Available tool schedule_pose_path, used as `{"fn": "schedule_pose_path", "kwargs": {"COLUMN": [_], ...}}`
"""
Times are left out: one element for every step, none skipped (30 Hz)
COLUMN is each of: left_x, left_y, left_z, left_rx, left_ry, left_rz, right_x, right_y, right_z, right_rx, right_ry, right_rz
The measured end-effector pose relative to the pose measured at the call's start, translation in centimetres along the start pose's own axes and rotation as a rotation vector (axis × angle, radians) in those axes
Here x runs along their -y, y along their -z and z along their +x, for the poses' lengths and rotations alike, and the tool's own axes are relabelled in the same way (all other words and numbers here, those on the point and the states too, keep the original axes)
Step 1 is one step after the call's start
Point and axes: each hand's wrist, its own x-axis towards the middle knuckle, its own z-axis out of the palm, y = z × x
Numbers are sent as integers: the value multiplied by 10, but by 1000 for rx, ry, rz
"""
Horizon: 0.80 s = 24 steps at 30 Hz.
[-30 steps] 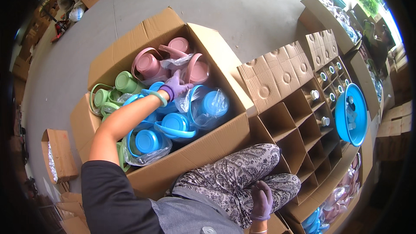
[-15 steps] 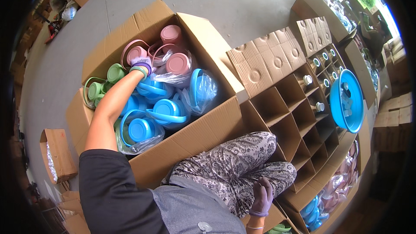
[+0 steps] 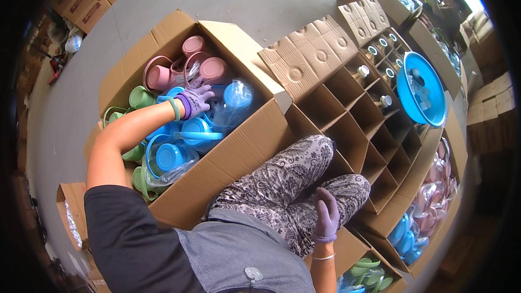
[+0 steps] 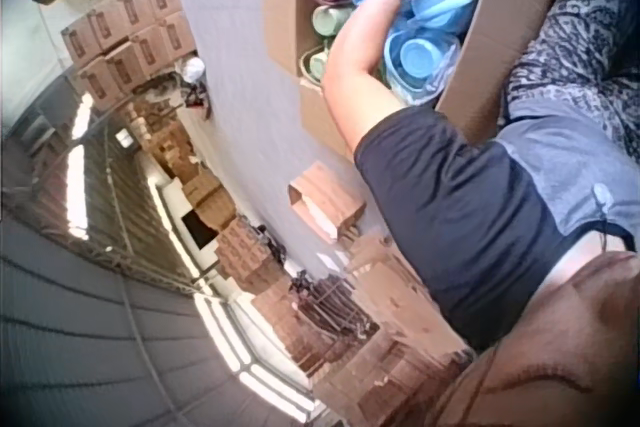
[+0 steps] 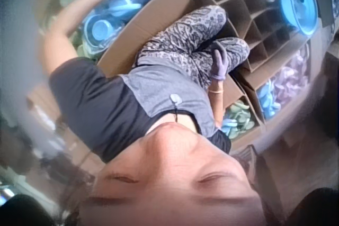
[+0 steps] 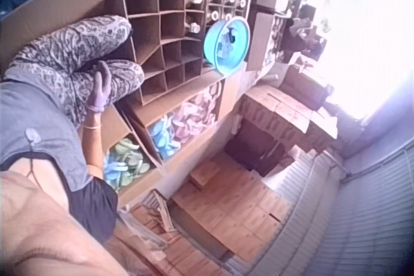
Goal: The person inserts glass bottles into plastic-lined insulated jugs, secures the lids, and packs the finished jugs into cardboard boxes.
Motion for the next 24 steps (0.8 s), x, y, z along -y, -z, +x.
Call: {"fn": "schedule_pose_path", "kwargs": {"left_x": [5,8,5,5,2,11,18,25,33,43,50,50,49,57,57,67,76,70,62,59,42,29,14,7], "left_y": [-10,17,59,91,130,148,173,200,225,244,261,287,313,329,353,365,376,395,418,435,452,464,474,482], "left_z": [-3,9,12,17,20,23,27,30,30,24,23,22,19,17,8,1,-6,-8,-17,-20,-25,-26,-29,-24], "left_rx": [-43,-40,-23,-27,15,-63,-23,-66,-75,-101,-139,-120,-97,-171,-200,-232,-269,-291,-306,-269,-302,-326,-332,-357], "left_ry": [-1,-33,-56,-120,-132,-147,-147,-131,-108,-97,-99,-78,-53,-96,-88,-78,-68,-53,-28,79,243,277,321,307], "left_rz": [24,21,9,54,117,93,54,37,4,-14,-33,-98,-160,-183,-275,-351,-425,-594,-755,-732,-582,-595,-610,-615], "right_x": [1,-1,2,7,12,17,20,17,14,23,34,38,41,43,41,34,21,7,6,3,31,67,89,94], "right_y": [-10,-14,-24,-34,-44,-54,-61,-68,-78,-93,-108,-124,-142,-159,-178,-191,-198,-199,-204,-200,-199,-201,-207,-209], "right_z": [2,5,5,5,7,7,11,18,26,31,39,47,55,68,81,88,96,109,112,109,92,69,50,51], "right_rx": [47,80,107,136,172,213,283,320,360,411,440,416,394,350,320,291,350,393,441,314,248,212,184,128], "right_ry": [-1,21,58,63,74,91,128,201,273,454,635,727,821,893,966,1040,949,848,750,910,999,1053,1085,1023], "right_rz": [5,-16,-40,-43,-48,-58,-137,-183,-228,-411,-605,-646,-683,-710,-725,-743,-841,-949,-1040,-818,-621,-430,-227,-207]}}
